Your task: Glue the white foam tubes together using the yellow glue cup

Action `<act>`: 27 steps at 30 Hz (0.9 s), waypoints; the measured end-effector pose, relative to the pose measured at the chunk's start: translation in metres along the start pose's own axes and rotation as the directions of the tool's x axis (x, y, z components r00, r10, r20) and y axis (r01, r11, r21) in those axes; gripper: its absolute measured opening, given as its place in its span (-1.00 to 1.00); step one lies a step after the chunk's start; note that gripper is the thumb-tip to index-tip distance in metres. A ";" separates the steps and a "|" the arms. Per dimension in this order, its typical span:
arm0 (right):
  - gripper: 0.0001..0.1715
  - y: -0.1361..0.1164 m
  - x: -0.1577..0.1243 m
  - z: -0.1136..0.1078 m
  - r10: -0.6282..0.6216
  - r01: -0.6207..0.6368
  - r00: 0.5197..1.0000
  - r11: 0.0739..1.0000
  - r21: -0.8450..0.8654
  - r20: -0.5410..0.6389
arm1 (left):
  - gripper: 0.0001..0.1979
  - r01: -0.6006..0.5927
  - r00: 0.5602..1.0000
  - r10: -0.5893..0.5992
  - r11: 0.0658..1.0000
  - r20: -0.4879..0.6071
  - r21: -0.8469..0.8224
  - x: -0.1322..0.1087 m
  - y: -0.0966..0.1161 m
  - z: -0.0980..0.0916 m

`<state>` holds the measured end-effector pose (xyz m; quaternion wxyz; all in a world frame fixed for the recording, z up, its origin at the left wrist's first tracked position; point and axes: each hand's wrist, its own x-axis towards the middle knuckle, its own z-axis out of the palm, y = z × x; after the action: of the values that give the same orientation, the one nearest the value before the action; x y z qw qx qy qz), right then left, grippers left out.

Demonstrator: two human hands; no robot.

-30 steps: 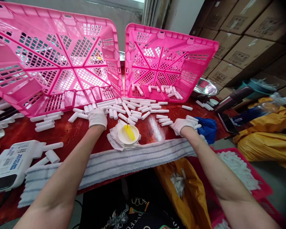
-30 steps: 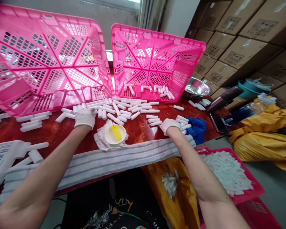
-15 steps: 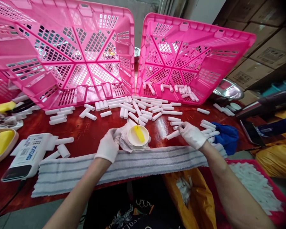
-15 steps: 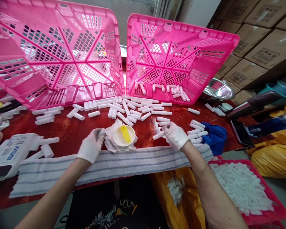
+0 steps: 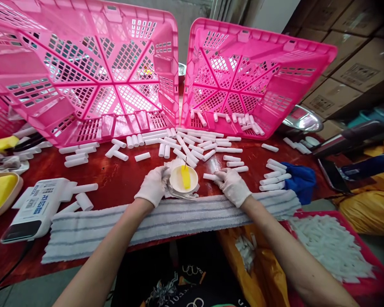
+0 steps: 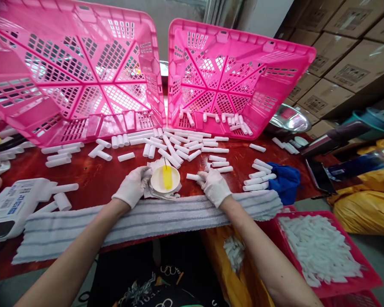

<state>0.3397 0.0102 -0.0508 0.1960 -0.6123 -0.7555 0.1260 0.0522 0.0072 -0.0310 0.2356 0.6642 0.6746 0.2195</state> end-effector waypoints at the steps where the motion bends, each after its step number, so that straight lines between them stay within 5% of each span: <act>1: -0.65 -0.007 0.000 -0.002 0.023 -0.023 1.000 0.993 0.120 0.003 | -0.55 -0.014 1.000 0.014 1.000 0.011 -0.013 -0.002 -0.001 0.001; 4: -0.58 -0.034 0.002 -0.007 0.040 -0.081 0.995 0.864 0.497 0.093 | -0.57 -0.043 0.998 0.044 0.998 0.033 -0.052 -0.006 -0.003 0.004; 7: -0.53 -0.055 0.015 -0.002 -0.023 -0.096 0.985 0.745 0.660 0.170 | -0.58 -0.038 0.999 0.040 0.997 0.022 -0.067 -0.009 -0.003 0.004; 11: -0.61 -0.056 0.038 0.017 -0.043 -0.039 0.991 0.803 0.594 0.124 | -0.58 -0.043 0.999 0.045 0.994 0.017 -0.102 -0.010 -0.003 0.003; 17: -0.72 -0.042 0.034 0.027 -0.274 0.255 0.962 0.888 0.382 -0.006 | -0.56 -0.047 0.999 0.050 0.989 0.019 -0.140 -0.011 -0.004 0.002; 22: -0.62 -0.047 0.021 0.035 -0.113 0.082 0.993 0.852 0.518 0.028 | -0.55 -0.044 0.999 0.044 0.994 -0.003 -0.098 -0.012 0.000 0.000; 27: -0.68 -0.044 0.014 0.038 -0.171 0.186 0.983 0.900 0.394 -0.073 | -0.55 -0.037 0.999 0.038 0.996 0.009 -0.084 -0.013 0.004 -0.003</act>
<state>0.2815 0.0164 -0.0638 0.3414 -0.4897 -0.7631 0.2478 0.0540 -0.0054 -0.0259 0.2628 0.6674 0.6510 0.2484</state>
